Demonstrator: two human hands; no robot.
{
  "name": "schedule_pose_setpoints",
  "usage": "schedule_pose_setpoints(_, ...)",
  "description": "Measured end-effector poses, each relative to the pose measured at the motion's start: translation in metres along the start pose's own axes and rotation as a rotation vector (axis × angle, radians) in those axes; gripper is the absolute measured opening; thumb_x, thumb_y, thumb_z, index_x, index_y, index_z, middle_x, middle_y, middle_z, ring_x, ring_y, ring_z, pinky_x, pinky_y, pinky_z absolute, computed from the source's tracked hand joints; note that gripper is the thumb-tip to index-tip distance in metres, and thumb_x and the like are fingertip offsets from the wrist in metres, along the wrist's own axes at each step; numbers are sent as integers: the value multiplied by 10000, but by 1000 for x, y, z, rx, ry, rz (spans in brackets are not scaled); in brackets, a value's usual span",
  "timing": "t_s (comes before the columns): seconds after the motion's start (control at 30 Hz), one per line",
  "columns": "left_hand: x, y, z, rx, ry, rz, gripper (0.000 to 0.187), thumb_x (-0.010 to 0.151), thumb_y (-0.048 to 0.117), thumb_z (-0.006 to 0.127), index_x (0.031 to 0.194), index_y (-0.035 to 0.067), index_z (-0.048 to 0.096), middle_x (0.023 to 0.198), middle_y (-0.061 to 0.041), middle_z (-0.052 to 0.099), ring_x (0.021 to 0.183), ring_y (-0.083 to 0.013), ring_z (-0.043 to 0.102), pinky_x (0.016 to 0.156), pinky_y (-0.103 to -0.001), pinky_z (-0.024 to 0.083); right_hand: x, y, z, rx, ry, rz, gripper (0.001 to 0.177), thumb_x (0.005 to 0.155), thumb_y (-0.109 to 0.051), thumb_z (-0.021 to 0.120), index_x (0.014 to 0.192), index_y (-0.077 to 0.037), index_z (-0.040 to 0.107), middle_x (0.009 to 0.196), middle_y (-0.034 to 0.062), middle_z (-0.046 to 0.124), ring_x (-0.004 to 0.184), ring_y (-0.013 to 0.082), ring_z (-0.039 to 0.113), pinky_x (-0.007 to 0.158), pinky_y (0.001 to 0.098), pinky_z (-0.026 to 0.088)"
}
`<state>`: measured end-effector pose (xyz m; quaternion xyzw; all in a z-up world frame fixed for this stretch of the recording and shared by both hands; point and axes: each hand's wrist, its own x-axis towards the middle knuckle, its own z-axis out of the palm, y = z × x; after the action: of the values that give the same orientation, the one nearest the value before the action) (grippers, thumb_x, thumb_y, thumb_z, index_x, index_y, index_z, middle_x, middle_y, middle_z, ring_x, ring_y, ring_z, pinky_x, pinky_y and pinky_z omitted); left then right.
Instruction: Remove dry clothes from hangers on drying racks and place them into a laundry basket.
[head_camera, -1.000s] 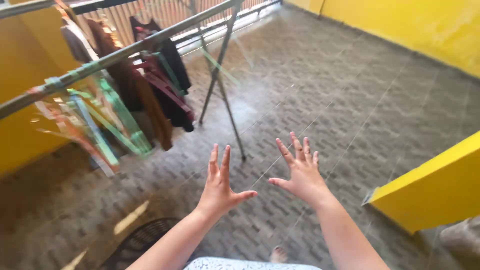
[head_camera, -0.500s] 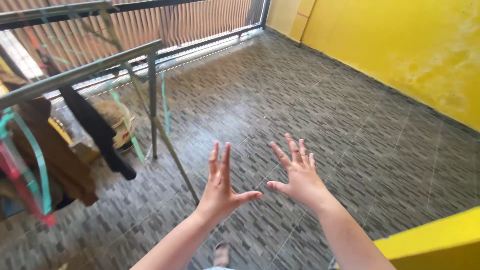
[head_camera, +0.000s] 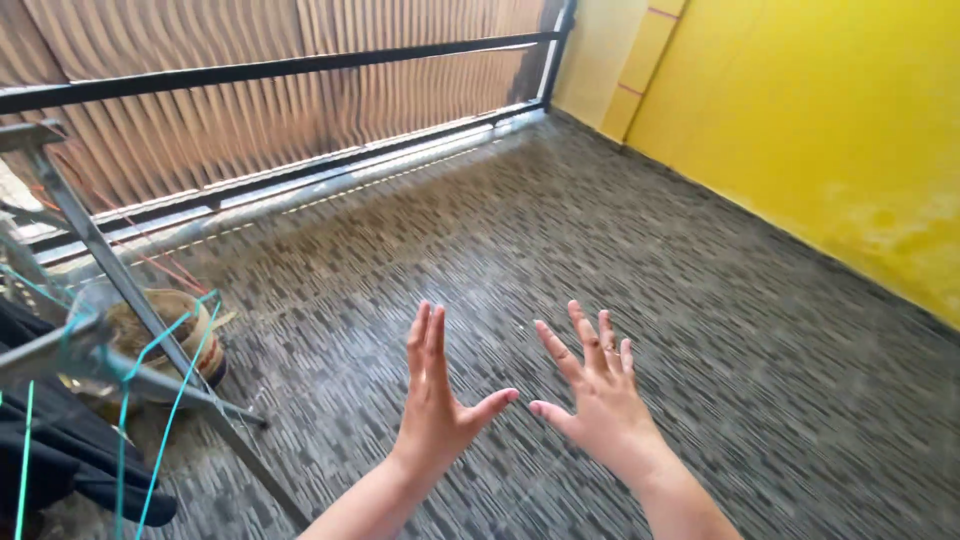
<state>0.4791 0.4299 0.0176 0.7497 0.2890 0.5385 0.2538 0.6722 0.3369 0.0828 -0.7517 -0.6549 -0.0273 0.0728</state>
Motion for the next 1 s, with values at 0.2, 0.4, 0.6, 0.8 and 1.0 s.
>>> schedule_pose_setpoints(0.2, 62, -85, 8, 196, 142, -75, 1174, 764, 373, 874, 1619, 127, 109, 1671, -239, 187, 1552, -432, 210, 1213, -568, 282, 166, 25, 24, 54, 43, -241, 1018, 794, -550, 751, 1613, -393, 166, 1718, 86, -41, 1557, 443, -42, 1170, 651, 80)
schedule_pose_setpoints(0.4, 122, -145, 7, 456, 445, -198, 1001, 872, 229, 791, 1627, 110, 146, 1634, -232, 266, 1506, -400, 334, 1184, -526, 375, 324, 33, 40, 89, 27, -634, 989, 793, -527, 759, 1607, -383, 215, 1712, 87, 9, 1555, 458, -13, 1164, 654, 92)
schedule_pose_setpoints(0.6, 157, -174, 1, 638, 665, -340, 919, 873, 144, 777, 1603, 56, 226, 1563, -231, 382, 1418, -383, 460, 1142, -460, 432, 445, -14, 81, 150, -51, -894, 989, 780, -519, 761, 1609, -408, 234, 1722, 87, 39, 1543, 446, 6, 1172, 639, 95)
schedule_pose_setpoints(0.8, 186, -269, -54, 800, 767, -406, 899, 852, 178, 787, 1574, 45, 267, 1518, -231, 430, 1381, -381, 490, 1109, -426, 445, 573, -106, 118, 219, 18, -1096, 982, 752, -515, 769, 1591, -410, 270, 1713, 95, 72, 1556, 458, 25, 1151, 638, 111)
schedule_pose_setpoints(1.0, 275, -377, -116, 793, 785, -406, 897, 878, 204, 787, 1572, 23, 248, 1546, -251, 395, 1425, -399, 438, 1153, -451, 381, 705, -205, 133, 269, 75, -1201, 960, 747, -503, 757, 1582, -409, 293, 1715, 96, 91, 1534, 459, 38, 1151, 634, 125)
